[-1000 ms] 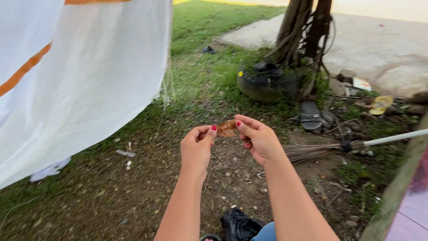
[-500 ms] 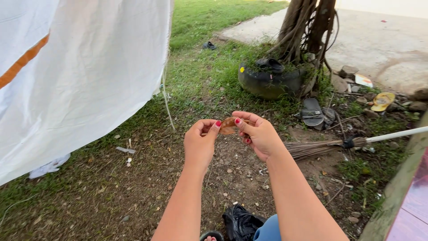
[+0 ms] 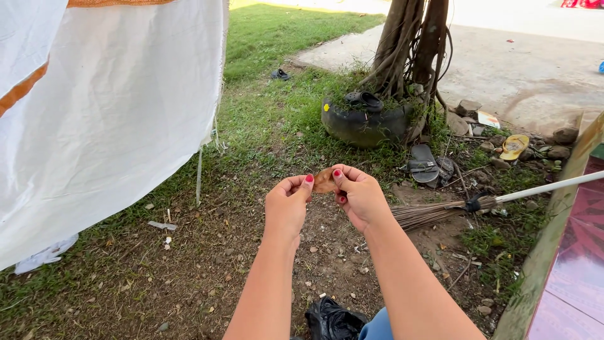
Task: The person is picking up and tearing dry leaves in an outdoor yard.
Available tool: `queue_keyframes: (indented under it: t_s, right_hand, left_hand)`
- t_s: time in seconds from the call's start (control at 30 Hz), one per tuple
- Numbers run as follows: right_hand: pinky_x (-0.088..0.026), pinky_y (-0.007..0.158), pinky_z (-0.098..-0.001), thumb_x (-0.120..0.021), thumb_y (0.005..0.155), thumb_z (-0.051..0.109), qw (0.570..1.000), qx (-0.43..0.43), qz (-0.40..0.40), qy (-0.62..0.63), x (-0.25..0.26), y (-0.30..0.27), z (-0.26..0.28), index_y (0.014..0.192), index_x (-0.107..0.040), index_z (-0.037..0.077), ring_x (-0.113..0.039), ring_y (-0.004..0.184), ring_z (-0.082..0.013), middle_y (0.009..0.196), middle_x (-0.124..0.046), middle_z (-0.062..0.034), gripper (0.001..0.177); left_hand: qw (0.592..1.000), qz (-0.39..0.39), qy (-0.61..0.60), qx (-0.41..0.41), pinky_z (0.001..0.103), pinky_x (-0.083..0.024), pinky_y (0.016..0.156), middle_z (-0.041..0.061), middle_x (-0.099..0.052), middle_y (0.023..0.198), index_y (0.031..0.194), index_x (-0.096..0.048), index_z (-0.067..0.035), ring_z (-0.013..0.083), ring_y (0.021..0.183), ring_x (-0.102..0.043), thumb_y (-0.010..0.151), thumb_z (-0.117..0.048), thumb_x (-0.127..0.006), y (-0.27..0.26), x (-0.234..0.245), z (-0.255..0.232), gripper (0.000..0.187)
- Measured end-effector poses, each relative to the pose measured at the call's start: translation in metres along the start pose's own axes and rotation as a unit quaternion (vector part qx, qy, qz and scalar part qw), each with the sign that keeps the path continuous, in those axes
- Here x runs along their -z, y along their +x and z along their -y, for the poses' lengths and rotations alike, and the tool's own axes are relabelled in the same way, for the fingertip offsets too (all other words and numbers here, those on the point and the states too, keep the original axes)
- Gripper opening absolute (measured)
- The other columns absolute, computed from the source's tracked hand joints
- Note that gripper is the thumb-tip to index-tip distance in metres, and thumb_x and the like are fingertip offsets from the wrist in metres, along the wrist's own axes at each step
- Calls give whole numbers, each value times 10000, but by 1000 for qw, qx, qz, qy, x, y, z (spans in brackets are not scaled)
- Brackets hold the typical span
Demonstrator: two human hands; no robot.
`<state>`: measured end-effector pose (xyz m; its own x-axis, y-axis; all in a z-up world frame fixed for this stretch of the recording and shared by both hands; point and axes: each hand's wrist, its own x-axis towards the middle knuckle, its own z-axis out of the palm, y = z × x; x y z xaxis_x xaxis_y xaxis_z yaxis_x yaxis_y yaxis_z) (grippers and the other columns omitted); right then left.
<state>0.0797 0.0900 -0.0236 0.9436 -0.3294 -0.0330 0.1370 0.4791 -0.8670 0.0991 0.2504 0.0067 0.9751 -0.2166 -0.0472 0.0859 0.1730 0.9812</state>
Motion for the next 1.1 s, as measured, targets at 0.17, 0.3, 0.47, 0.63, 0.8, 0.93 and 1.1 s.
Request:
queue_keyframes:
  t_s: [0.17,0.3,0.47,0.63,0.8,0.93,1.1]
  right_hand:
    - [-407,566,-243,-671,965,121,996,19,-38,72,-5,1,-6,1046,-702,45,-497,670,-93,804,-620,3,115]
    - [-404,574,-237,-631,961,128,987,-10,-111,113,-10,-8,11,1058,-710,44,-503,674,-98,838,-647,-25,151]
    - [-407,559,-229,-634,970,99,996,-1,-86,17,3,-13,23,1128,-709,61,-506,673,-78,860,-629,9,179]
    - [-423,549,-234,-602,952,95,993,-53,-45,95,3,-16,29,1090,-686,56,-582,702,-105,822,-631,-18,166]
    - [-454,568,-250,-624,977,160,993,-67,-23,92,7,-16,35,1032,-647,32,-589,705,-108,808,-647,-18,141]
    - [-415,581,-232,-703,938,188,999,-37,23,-9,8,-23,40,1079,-692,59,-606,733,-70,867,-694,7,192]
    - [-429,591,-241,-742,919,223,991,11,12,-130,22,-13,25,1059,-713,46,-587,717,-66,920,-733,-17,227]
  left_hand:
    - [999,-11,-38,-3,239,-405,626,-14,-616,773,1006,-745,-21,81,692,-496,954,-187,-734,5,-6,5,174]
    - [999,-38,13,17,230,-408,602,-29,-623,767,1015,-752,-48,67,673,-510,937,-175,-717,3,-3,-14,153]
    - [993,-113,-23,-34,251,-359,565,-23,-593,764,1048,-733,-34,82,653,-468,961,-177,-691,25,24,-5,172]
    - [996,-79,33,-21,216,-393,603,-38,-585,766,1040,-749,-52,56,675,-485,954,-202,-718,9,12,-14,175]
    - [998,-36,58,-16,200,-422,615,-55,-620,761,1035,-770,-50,46,673,-518,925,-203,-727,9,-4,-7,194]
    - [994,12,78,-74,228,-379,562,-48,-621,741,1022,-775,-37,47,643,-493,926,-201,-746,10,-14,1,192]
    - [984,21,149,-94,222,-426,567,-35,-678,759,994,-775,-42,43,638,-530,923,-196,-738,-1,-28,-9,174]
